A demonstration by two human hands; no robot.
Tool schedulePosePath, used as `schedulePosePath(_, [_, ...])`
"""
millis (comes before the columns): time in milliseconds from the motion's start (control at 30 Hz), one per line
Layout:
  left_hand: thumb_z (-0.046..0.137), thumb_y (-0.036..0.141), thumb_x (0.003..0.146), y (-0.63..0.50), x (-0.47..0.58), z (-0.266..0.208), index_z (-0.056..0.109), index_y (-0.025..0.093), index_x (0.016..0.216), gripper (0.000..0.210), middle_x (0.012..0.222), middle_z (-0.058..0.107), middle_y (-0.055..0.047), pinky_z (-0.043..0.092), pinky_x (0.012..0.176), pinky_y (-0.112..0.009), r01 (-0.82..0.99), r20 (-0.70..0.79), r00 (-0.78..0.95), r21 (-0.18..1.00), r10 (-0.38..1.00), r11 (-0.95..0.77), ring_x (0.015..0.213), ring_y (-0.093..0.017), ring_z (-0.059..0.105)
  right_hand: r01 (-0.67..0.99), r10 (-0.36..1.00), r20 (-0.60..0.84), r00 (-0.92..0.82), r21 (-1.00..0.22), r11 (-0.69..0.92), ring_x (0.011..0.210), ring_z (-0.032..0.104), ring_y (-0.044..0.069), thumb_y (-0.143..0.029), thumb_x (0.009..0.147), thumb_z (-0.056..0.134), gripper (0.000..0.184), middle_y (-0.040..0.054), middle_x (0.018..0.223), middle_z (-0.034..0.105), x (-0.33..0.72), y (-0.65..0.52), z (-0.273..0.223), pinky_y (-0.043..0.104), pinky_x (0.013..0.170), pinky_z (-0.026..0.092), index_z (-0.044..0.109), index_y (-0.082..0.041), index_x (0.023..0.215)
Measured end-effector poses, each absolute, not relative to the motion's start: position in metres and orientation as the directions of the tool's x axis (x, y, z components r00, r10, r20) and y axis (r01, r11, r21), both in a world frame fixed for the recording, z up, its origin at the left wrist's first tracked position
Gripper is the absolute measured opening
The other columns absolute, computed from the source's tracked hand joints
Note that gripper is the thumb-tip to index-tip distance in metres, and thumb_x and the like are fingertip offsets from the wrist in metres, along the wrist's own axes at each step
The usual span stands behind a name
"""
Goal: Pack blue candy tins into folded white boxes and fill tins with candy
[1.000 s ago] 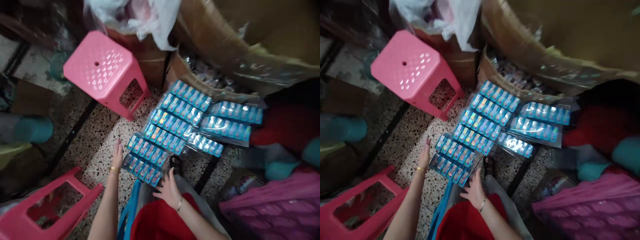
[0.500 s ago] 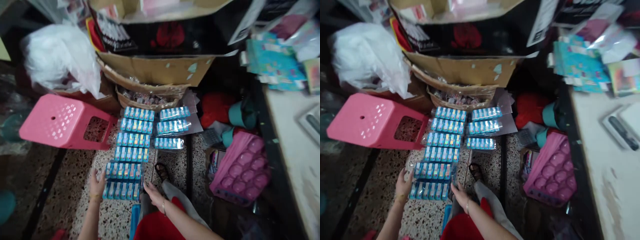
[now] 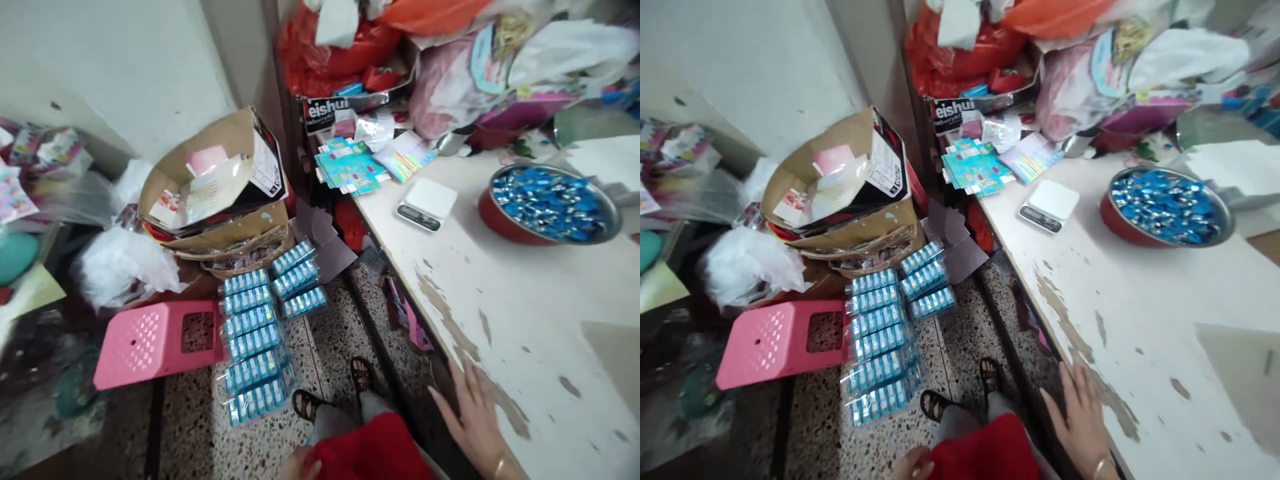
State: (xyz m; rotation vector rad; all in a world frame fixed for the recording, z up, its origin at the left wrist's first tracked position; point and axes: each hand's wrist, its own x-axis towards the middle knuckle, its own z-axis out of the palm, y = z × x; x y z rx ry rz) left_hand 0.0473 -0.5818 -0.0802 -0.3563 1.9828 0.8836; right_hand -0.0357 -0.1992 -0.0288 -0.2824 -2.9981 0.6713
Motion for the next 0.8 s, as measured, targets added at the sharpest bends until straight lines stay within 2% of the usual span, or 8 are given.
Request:
schedulePosePath(133, [0.046,0.053,0.075,-0.532,0.028,-0.046,0.069,0.023,0.105,0.048,0.104,0.071,-0.01,0.05,0.094,-0.037,-0.522,-0.836,-0.538,0.433,0.11,0.735,0.099,-0.027,0.065,0.328,0.329,-0.048,-0.943,-0.29,0.899,0.144,0.005,0.038,-0.071,0.085,0.02,0.094,0.0209,0.157,0.008,-0.016,-0.15,-0.032,0.063,0.112,0.015,0.014,-0.003,0.15])
schedulePosePath(233, [0.045,0.05,0.078,-0.5,0.004,-0.029,0.066,0.019,0.112,0.05,0.11,0.069,-0.012,0.049,0.094,-0.033,-0.493,-0.827,-0.551,0.429,0.11,0.757,0.101,-0.025,0.064,0.369,0.339,-0.155,-0.928,-0.255,0.894,0.145,0.001,0.037,-0.078,0.079,0.019,0.103,0.0216,0.157,0.01,-0.002,-0.126,-0.042,0.062,0.112,0.013,0.016,-0.001,0.149])
schedulePosePath(400, [0.05,0.043,0.079,-0.464,-0.044,-0.018,0.067,0.019,0.111,0.044,0.11,0.07,-0.008,0.048,0.096,-0.032,-0.396,-0.809,-0.559,0.451,0.18,0.8,0.102,-0.022,0.063,0.319,0.25,-0.28,-0.927,-0.236,0.918,0.145,0.0,0.032,-0.065,0.084,0.029,0.085,0.0149,0.157,0.016,0.003,-0.113,-0.057,0.061,0.112,0.01,0.023,-0.011,0.149])
schedulePosePath(500, [0.052,0.046,0.079,-0.447,-0.082,-0.021,0.067,0.02,0.111,0.044,0.109,0.07,-0.007,0.048,0.095,-0.032,-0.283,-0.807,-0.52,0.471,0.279,0.835,0.102,-0.021,0.064,0.359,0.286,-0.29,-0.913,-0.24,0.902,0.145,0.004,0.031,-0.061,0.086,0.034,0.081,0.0145,0.157,0.018,-0.003,-0.11,-0.049,0.058,0.113,0.009,0.022,-0.013,0.15])
schedulePosePath(567, [0.051,0.048,0.079,-0.429,-0.113,-0.03,0.067,0.019,0.112,0.046,0.11,0.07,-0.008,0.048,0.095,-0.032,-0.178,-0.802,-0.479,0.488,0.358,0.855,0.103,-0.022,0.064,0.458,0.395,-0.279,-0.875,-0.217,0.862,0.146,0.002,0.03,-0.059,0.088,0.034,0.079,0.015,0.158,0.015,-0.005,-0.098,-0.042,0.055,0.114,0.007,0.023,-0.012,0.149])
schedulePosePath(633, [0.049,0.048,0.079,-0.404,-0.144,-0.044,0.066,0.018,0.113,0.048,0.112,0.069,-0.01,0.047,0.096,-0.032,-0.062,-0.791,-0.432,0.505,0.433,0.861,0.106,-0.023,0.064,0.614,0.57,-0.253,-0.782,-0.156,0.774,0.146,-0.003,0.03,-0.059,0.088,0.033,0.079,0.0153,0.158,0.009,0.0,-0.075,-0.04,0.055,0.114,0.004,0.021,-0.01,0.15])
schedulePosePath(733, [0.05,0.044,0.077,-0.362,-0.174,-0.068,0.067,0.018,0.112,0.046,0.113,0.07,-0.01,0.047,0.096,-0.032,0.098,-0.781,-0.347,0.52,0.519,0.848,0.108,-0.024,0.064,0.839,0.812,-0.225,-0.539,-0.059,0.541,0.144,-0.012,0.034,-0.066,0.085,0.034,0.088,0.0153,0.159,0.001,0.025,-0.036,-0.045,0.059,0.112,-0.001,0.018,-0.009,0.15])
schedulePosePath(800, [0.054,0.041,0.075,-0.337,-0.181,-0.085,0.069,0.022,0.107,0.04,0.112,0.07,-0.008,0.047,0.098,-0.034,0.186,-0.786,-0.288,0.515,0.548,0.837,0.11,-0.025,0.063,0.915,0.886,-0.237,-0.398,-0.035,0.402,0.143,-0.014,0.036,-0.072,0.082,0.035,0.093,0.015,0.159,0.0,0.043,-0.017,-0.053,0.062,0.111,-0.002,0.021,-0.01,0.15])
